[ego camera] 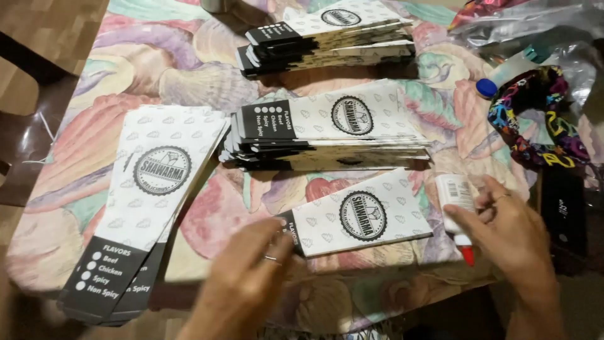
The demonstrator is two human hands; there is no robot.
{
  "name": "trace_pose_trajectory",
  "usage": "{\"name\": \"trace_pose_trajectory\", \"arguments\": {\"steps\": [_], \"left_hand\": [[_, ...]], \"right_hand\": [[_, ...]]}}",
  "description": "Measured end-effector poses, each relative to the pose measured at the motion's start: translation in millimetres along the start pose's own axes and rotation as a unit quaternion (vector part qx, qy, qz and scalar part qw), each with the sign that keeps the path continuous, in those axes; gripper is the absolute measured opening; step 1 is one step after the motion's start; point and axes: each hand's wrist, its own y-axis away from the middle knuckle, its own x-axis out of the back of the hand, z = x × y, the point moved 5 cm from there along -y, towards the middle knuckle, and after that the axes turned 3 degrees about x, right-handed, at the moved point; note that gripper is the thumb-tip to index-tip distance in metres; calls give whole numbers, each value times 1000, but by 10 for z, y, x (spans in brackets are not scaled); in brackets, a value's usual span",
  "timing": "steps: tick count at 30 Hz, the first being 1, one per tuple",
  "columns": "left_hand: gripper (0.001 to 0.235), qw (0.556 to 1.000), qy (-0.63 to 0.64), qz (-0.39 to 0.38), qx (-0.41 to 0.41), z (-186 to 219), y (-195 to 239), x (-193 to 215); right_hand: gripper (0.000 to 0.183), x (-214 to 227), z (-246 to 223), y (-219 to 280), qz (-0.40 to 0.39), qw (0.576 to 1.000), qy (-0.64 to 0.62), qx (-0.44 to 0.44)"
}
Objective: Applying glue to the flaps of paper bags and folding them to assemble the bags.
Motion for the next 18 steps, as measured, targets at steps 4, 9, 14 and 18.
{"name": "trace_pose_trajectory", "arguments": {"steps": [4,9,14,18], "left_hand": [[27,998,-2,-45,-37,38,-29,-258],[31,994,1,-107,4,-136,-87,-347],[7,993,61,-75,61,-236,-209,-278],[3,982,97,-63,150,-513,-159,-342]], "right_hand": [[87,-161,257,-124,9,981,-194,-6],[56,-285,434,-108,-83,968,-219,-86],[56,-247,666,21,-44,958,-281,-27],[77,-152,535,376,141,843,-507,108]]}}
